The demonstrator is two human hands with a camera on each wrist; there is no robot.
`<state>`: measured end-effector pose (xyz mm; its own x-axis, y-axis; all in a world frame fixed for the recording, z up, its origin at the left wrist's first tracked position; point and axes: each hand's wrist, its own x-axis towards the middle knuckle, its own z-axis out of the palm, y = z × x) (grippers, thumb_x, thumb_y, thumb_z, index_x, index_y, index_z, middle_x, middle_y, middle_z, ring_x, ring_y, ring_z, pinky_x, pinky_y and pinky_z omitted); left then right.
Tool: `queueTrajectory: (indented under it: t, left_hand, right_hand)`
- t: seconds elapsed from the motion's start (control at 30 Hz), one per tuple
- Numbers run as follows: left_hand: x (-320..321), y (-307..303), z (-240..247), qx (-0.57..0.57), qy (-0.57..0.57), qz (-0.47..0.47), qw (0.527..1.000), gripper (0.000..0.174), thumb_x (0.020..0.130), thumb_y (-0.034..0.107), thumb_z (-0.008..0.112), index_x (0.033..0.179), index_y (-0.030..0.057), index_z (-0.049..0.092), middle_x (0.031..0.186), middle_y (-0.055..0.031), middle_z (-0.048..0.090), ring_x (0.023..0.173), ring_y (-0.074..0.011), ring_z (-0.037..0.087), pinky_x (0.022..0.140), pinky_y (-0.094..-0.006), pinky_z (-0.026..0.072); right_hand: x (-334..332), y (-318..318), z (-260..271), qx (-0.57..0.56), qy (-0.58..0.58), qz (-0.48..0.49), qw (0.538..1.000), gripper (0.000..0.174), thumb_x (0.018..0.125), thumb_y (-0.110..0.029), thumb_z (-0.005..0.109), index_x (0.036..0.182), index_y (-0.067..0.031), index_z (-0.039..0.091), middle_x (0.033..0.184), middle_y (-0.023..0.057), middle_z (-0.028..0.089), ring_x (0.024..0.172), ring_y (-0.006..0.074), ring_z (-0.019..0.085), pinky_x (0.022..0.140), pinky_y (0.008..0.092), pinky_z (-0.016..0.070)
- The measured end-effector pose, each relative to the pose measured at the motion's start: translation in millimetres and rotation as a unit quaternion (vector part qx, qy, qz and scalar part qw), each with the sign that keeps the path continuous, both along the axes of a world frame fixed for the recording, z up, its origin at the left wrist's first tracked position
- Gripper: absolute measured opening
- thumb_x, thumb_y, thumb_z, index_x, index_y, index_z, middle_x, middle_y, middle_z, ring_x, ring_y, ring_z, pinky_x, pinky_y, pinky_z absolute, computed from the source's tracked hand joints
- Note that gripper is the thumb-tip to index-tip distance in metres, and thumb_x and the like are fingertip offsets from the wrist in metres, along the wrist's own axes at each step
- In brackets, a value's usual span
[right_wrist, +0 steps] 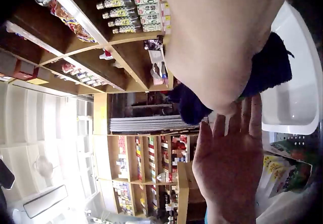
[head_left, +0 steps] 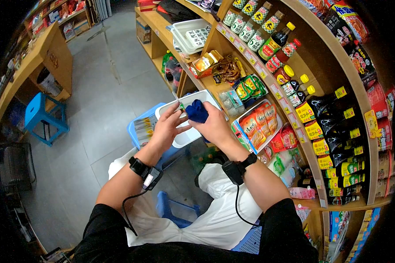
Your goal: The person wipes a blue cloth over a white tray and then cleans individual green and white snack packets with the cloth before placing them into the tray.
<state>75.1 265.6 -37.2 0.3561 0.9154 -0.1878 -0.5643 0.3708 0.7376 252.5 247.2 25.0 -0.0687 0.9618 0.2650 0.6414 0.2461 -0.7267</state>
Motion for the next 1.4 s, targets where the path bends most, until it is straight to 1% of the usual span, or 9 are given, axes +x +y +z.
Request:
queueTrajectory:
  t: [0.07, 0.13, 0.27, 0.47, 0.67, 0.73, 0.83, 1.17, 1.4]
  left_hand:
    - [-0.5, 2.1, -4.9, 0.003, -0.051, -0.005, 0.999, 0.042, 0.108, 0.029, 0.052, 0.144, 0.0072, 0.049, 0.135, -0.0103, 0.061, 0.118, -0.0255, 0.064, 0.099, -0.0454, 0.0563]
    - [-3.9, 3.1, -4.8, -0.011, -0.058, -0.008, 0.998, 0.037, 0.109, 0.029, 0.049, 0.139, 0.0080, 0.052, 0.130, -0.0077, 0.063, 0.113, -0.0224, 0.065, 0.095, -0.0432, 0.0566]
    - [-6.5, 0.1, 3.5, -0.030, -0.088, -0.012, 0.996, 0.030, 0.110, 0.032, 0.044, 0.127, 0.0101, 0.057, 0.120, -0.0040, 0.068, 0.104, -0.0184, 0.068, 0.091, -0.0379, 0.0563]
    - [-5.0, 4.6, 0.6, -0.055, -0.121, 0.002, 0.991, 0.031, 0.109, 0.026, 0.045, 0.133, 0.0082, 0.055, 0.123, -0.0050, 0.068, 0.106, -0.0185, 0.068, 0.091, -0.0351, 0.0555]
    - [-6.2, 4.8, 2.0, 0.011, -0.014, 0.011, 1.000, 0.034, 0.106, 0.010, 0.045, 0.139, 0.0098, 0.053, 0.123, -0.0056, 0.068, 0.108, -0.0175, 0.067, 0.087, -0.0390, 0.0575]
    - [-5.6, 3.6, 4.3, 0.009, -0.016, 0.010, 1.000, 0.037, 0.105, 0.006, 0.045, 0.141, 0.0098, 0.052, 0.123, -0.0055, 0.067, 0.105, -0.0184, 0.068, 0.088, -0.0400, 0.0590]
    - [-6.2, 4.9, -2.4, 0.035, 0.031, -0.017, 0.999, 0.038, 0.104, 0.003, 0.046, 0.143, 0.0072, 0.049, 0.124, -0.0092, 0.066, 0.108, -0.0213, 0.069, 0.090, -0.0419, 0.0614]
    - [2.8, -2.6, -11.1, 0.036, 0.069, -0.055, 0.995, 0.039, 0.102, 0.003, 0.051, 0.140, 0.0133, 0.055, 0.114, -0.0020, 0.067, 0.095, -0.0130, 0.067, 0.075, -0.0336, 0.0610]
    - [0.8, -6.4, -13.2, 0.042, 0.132, -0.167, 0.976, 0.041, 0.101, 0.001, 0.052, 0.141, 0.0109, 0.055, 0.118, -0.0040, 0.068, 0.100, -0.0163, 0.069, 0.079, -0.0344, 0.0622]
  right_hand:
    - [-3.6, -2.5, -2.0, -0.013, -0.013, 0.006, 1.000, 0.040, 0.073, -0.019, 0.087, 0.099, 0.0004, 0.063, 0.095, 0.0215, 0.069, 0.091, 0.0417, 0.069, 0.077, 0.0457, 0.0546]
    - [-5.3, -3.2, -4.5, -0.014, -0.007, 0.042, 0.999, 0.040, 0.078, -0.017, 0.085, 0.109, -0.0011, 0.066, 0.097, 0.0173, 0.073, 0.091, 0.0315, 0.073, 0.081, 0.0388, 0.0556]
    - [-5.3, -2.3, -7.9, 0.076, -0.011, 0.090, 0.993, 0.039, 0.075, -0.006, 0.080, 0.112, -0.0004, 0.067, 0.101, 0.0175, 0.069, 0.095, 0.0352, 0.069, 0.082, 0.0389, 0.0543]
    - [-5.2, -9.0, -5.5, 0.067, -0.064, 0.175, 0.980, 0.037, 0.072, 0.001, 0.073, 0.109, -0.0018, 0.071, 0.100, 0.0161, 0.066, 0.095, 0.0374, 0.067, 0.081, 0.0402, 0.0541]
    - [5.2, -1.5, -7.1, 0.070, -0.081, 0.098, 0.989, 0.033, 0.073, -0.003, 0.071, 0.106, -0.0055, 0.073, 0.098, 0.0154, 0.067, 0.094, 0.0392, 0.066, 0.083, 0.0446, 0.0548]
    - [10.6, 4.3, -13.3, 0.119, -0.064, 0.071, 0.988, 0.037, 0.071, 0.000, 0.072, 0.108, 0.0008, 0.072, 0.100, 0.0203, 0.068, 0.095, 0.0391, 0.067, 0.082, 0.0411, 0.0540]
    - [17.9, 6.8, -12.8, 0.052, -0.021, -0.006, 0.998, 0.039, 0.069, -0.002, 0.073, 0.108, 0.0014, 0.071, 0.097, 0.0201, 0.069, 0.092, 0.0373, 0.068, 0.081, 0.0397, 0.0535]
    - [-0.5, 0.7, -15.0, 0.054, -0.021, 0.045, 0.997, 0.036, 0.069, 0.000, 0.069, 0.105, 0.0023, 0.067, 0.103, 0.0218, 0.067, 0.098, 0.0448, 0.064, 0.086, 0.0469, 0.0534]
    - [1.6, 2.5, -11.5, 0.066, -0.019, 0.017, 0.998, 0.035, 0.070, -0.002, 0.070, 0.104, 0.0025, 0.067, 0.099, 0.0221, 0.067, 0.096, 0.0451, 0.065, 0.085, 0.0474, 0.0535]
